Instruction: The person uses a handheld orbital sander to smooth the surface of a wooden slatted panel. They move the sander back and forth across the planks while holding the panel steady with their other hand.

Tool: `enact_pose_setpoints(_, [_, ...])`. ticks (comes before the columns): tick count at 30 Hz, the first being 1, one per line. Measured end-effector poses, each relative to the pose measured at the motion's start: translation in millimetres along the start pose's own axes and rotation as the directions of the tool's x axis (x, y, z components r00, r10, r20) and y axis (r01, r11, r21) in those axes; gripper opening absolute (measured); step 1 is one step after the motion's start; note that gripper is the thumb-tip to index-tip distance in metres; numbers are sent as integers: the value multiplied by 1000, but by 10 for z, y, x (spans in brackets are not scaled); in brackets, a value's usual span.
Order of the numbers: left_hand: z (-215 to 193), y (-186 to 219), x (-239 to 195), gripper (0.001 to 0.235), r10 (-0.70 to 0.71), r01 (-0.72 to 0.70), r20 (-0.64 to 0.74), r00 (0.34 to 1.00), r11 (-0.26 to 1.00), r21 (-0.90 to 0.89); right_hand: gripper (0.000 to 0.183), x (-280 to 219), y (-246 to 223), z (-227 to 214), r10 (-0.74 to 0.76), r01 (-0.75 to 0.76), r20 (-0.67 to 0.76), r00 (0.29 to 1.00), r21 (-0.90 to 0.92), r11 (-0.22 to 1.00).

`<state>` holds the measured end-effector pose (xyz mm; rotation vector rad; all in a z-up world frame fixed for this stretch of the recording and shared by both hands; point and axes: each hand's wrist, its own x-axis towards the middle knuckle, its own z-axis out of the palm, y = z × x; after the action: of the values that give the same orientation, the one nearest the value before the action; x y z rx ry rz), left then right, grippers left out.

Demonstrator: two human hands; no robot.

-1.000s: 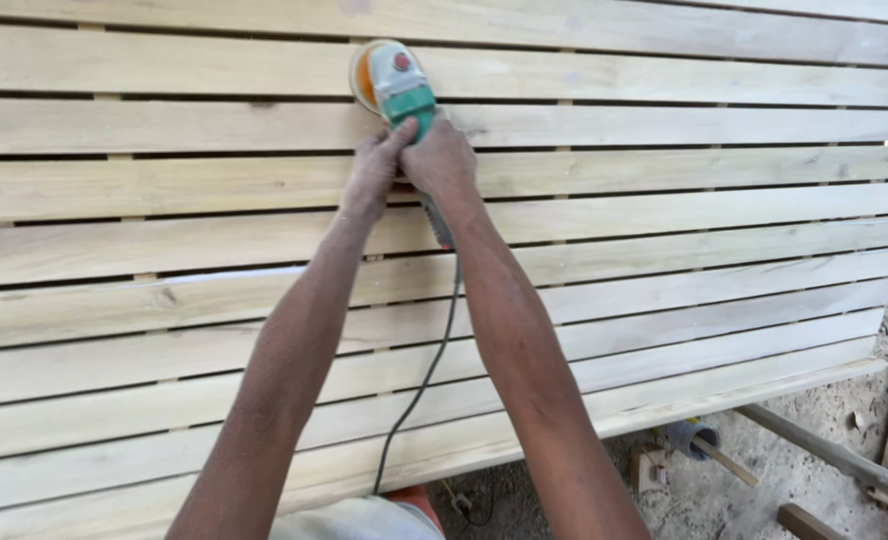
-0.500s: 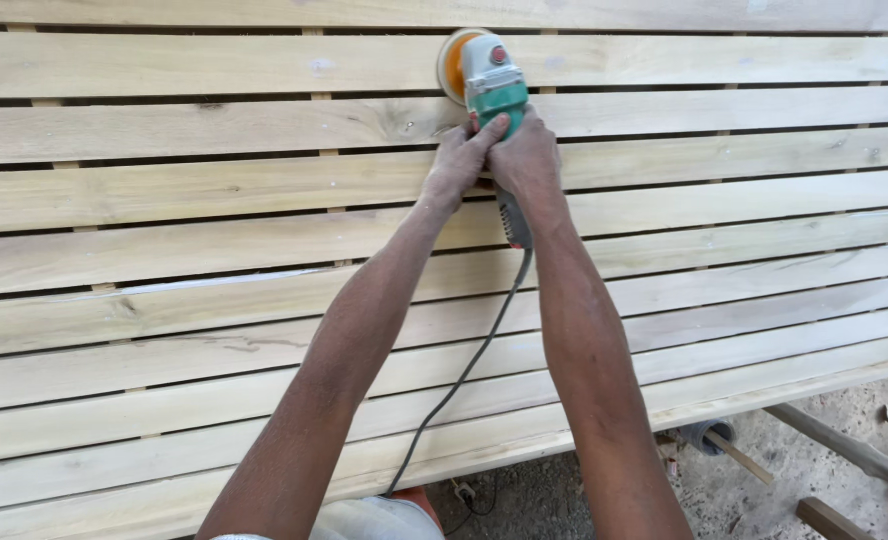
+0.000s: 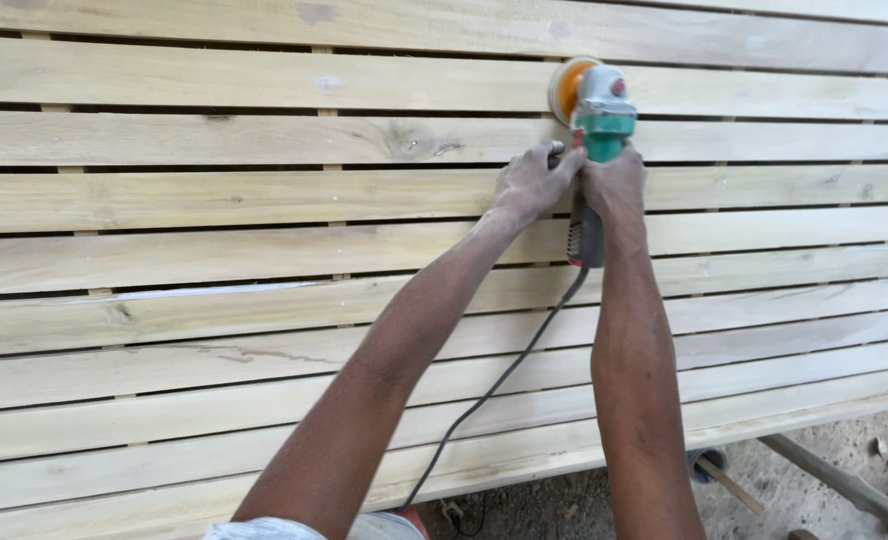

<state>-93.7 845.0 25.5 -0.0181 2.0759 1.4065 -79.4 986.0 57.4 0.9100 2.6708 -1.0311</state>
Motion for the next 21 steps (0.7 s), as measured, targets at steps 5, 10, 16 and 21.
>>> enact_pose_setpoints(5, [-945,-791,-169,57,511,-385,66,857,550,741,53,159,308,-329,174,-171,-67,983,45,984])
enact_pose_setpoints(10, [-2419,-1449,-620,85,167,-33,-103,981,658,753,51,93,280,-45,31,-14,-79,996,205,979])
enact_pose_setpoints(16, [-2727,-1822,-1709,95,138,148,-339,931,705,693,56,-527,-226,635,0,-2,24,1000,92,996])
enact_pose_setpoints(21, [-2531,-2305,-2730,98,77,225,-406,911,730,645,37,-1590,-634,991,-355,103,213,910,713,693])
